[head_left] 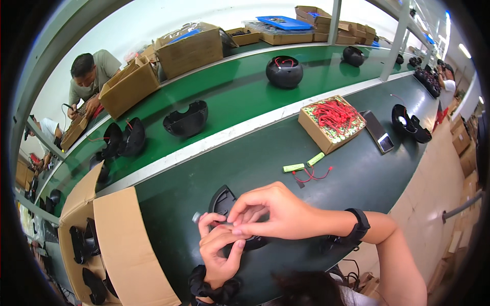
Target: Manually assembling black plastic housings by inserting rechargeable batteries and connecting internal wiring.
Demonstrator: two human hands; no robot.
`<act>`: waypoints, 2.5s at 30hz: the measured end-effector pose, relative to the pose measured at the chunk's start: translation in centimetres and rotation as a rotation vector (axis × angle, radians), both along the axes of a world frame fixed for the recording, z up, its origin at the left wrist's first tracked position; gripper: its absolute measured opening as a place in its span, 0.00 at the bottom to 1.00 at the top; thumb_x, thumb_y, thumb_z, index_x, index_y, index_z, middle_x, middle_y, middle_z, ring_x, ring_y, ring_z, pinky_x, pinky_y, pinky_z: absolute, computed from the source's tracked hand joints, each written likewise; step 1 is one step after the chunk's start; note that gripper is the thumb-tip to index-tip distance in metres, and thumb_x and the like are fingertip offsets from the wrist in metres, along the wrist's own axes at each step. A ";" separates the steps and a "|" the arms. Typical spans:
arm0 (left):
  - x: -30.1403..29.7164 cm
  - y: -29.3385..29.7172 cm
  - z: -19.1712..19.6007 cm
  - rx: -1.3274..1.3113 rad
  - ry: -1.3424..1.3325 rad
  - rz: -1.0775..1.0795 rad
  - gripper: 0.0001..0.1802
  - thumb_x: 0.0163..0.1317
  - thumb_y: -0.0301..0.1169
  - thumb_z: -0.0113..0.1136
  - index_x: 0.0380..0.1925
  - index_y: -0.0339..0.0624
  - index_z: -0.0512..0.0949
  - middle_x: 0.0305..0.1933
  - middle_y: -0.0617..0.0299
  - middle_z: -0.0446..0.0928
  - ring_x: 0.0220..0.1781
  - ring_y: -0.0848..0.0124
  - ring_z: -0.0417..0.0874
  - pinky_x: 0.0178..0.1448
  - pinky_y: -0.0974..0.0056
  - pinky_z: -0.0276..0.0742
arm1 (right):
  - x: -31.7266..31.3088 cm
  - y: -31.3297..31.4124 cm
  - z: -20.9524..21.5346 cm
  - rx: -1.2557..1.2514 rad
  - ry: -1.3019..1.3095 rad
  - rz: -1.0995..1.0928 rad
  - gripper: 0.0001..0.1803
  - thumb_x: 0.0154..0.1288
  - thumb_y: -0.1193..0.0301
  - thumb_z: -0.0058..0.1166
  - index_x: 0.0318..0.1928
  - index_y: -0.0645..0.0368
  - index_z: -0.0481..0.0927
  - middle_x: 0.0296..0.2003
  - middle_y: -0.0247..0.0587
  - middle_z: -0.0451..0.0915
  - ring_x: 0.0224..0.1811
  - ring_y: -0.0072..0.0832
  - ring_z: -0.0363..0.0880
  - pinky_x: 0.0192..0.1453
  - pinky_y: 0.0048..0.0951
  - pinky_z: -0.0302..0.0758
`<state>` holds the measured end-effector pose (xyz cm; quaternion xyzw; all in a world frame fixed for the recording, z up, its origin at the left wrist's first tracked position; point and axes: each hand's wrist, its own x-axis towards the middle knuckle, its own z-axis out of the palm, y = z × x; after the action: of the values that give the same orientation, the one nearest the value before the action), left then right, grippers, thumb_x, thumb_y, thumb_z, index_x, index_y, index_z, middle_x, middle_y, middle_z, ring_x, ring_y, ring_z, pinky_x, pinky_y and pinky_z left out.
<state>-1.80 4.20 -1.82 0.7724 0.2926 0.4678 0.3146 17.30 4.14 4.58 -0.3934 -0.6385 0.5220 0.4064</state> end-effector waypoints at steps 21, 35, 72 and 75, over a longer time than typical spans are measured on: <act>-0.1 -1.7 -0.6 -0.219 -0.401 0.180 0.12 0.56 0.26 0.61 0.18 0.44 0.68 0.15 0.66 0.71 0.41 0.68 0.65 0.63 0.54 0.58 | 9.8 2.7 -3.2 0.458 -0.905 -0.273 0.07 0.57 0.72 0.59 0.37 0.58 0.79 0.33 0.39 0.80 0.33 0.31 0.79 0.39 0.32 0.74; -0.3 -1.7 -1.1 -0.278 -0.592 0.213 0.10 0.49 0.15 0.60 0.17 0.40 0.72 0.21 0.60 0.74 0.42 0.70 0.70 0.64 0.56 0.60 | 3.1 0.1 -7.3 -0.393 0.868 -0.030 0.15 0.68 0.77 0.49 0.55 0.63 0.70 0.39 0.49 0.80 0.37 0.31 0.81 0.40 0.25 0.77; 0.3 -3.1 -0.3 0.057 -0.101 0.171 0.14 0.39 0.24 0.64 0.09 0.49 0.67 0.12 0.70 0.69 0.29 0.69 0.69 0.63 0.47 0.62 | -0.2 -2.6 -7.5 -0.412 0.363 -0.178 0.08 0.66 0.75 0.57 0.40 0.67 0.77 0.29 0.36 0.82 0.30 0.17 0.81 0.32 0.18 0.75; 0.5 -2.9 -0.3 0.063 -0.101 0.179 0.13 0.37 0.24 0.63 0.08 0.49 0.67 0.11 0.70 0.66 0.27 0.69 0.69 0.62 0.46 0.63 | 0.6 -1.9 -7.4 -0.420 0.276 -0.128 0.07 0.65 0.74 0.57 0.39 0.67 0.78 0.28 0.35 0.82 0.29 0.17 0.81 0.33 0.18 0.75</act>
<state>-1.27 1.30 -2.15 0.7281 0.3293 0.5414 0.2614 17.93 2.24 -2.78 -0.4337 -0.4285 0.6652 0.4311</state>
